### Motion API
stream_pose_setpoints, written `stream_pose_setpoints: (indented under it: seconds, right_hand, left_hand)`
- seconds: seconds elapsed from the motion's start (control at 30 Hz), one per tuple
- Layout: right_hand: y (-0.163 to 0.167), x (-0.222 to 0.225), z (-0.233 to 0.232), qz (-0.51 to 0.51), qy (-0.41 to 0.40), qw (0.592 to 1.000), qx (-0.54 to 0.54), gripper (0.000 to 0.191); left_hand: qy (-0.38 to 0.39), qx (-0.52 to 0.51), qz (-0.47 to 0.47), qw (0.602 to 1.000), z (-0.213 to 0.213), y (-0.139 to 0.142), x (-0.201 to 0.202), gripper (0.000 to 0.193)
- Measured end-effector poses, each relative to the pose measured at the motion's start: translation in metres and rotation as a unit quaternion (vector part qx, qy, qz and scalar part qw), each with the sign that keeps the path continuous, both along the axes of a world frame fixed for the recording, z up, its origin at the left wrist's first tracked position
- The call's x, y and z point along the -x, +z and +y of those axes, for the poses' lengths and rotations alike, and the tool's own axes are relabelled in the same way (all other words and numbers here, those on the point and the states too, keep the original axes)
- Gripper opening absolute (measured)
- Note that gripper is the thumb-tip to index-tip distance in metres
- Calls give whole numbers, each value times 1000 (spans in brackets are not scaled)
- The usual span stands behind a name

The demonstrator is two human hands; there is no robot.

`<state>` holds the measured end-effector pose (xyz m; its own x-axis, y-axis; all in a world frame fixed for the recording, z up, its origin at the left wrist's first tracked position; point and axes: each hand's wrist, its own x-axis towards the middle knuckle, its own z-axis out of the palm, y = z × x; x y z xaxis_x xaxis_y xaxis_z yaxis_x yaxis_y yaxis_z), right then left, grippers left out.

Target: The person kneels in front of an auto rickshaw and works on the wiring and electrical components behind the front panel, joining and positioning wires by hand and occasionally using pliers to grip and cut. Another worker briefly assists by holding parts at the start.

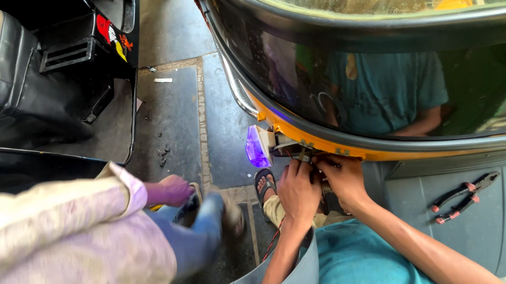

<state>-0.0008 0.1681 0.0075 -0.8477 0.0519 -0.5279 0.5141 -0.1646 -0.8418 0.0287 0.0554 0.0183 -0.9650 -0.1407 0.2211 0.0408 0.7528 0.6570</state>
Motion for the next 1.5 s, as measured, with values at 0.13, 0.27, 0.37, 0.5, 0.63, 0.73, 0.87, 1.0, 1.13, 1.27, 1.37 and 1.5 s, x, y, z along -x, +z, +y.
stream_pose_setpoints:
  seconds: [0.13, 0.27, 0.37, 0.5, 0.63, 0.73, 0.87, 1.0, 1.13, 1.27, 1.37, 1.5]
  right_hand:
    - [-5, 5, -1, 5, 5, 1000, -26, 15]
    - [-18, 4, -6, 27, 19, 998, -57, 13]
    - [-33, 8, -5, -39, -2, 999, 24, 11]
    - [-48, 21, 2, -134, 1, 967, 215, 2]
    - [-47, 32, 1, -167, 11, 966, 198, 6]
    - [-45, 34, -8, -123, 29, 983, 135, 13]
    - [-40, 29, -15, -10, 3, 998, 66, 19]
    - [-32, 26, -2, 12, 91, 980, -174, 23]
    - [-21, 28, 5, 258, 212, 845, -418, 22]
    - [-10, 25, 3, 308, 246, 722, -568, 20]
    - [-7, 27, 6, 327, 287, 667, -605, 18]
    - [-12, 35, 16, 327, 328, 718, -520, 24]
  left_hand:
    - [-13, 18, 8, 1000, 2, 2, -2, 17]
    - [5, 31, -32, 999, -1, 1, 0, 15]
    - [32, 6, -54, 998, -6, -1, 2, 13]
    - [57, -30, -71, 995, -10, -4, 7, 14]
    - [62, -26, -38, 997, -11, -7, 15, 10]
    - [37, -7, -31, 999, -9, -8, 18, 17]
    - [36, 29, -22, 999, -8, -12, 20, 11]
    - [19, 57, -26, 998, -10, -20, 19, 10]
    - [-2, 125, -21, 992, -7, -25, 19, 10]
    - [-12, 108, -10, 994, -6, -25, 19, 10]
    - [-12, 86, -17, 996, -7, -22, 18, 10]
    - [2, 36, -19, 999, -11, -14, 17, 11]
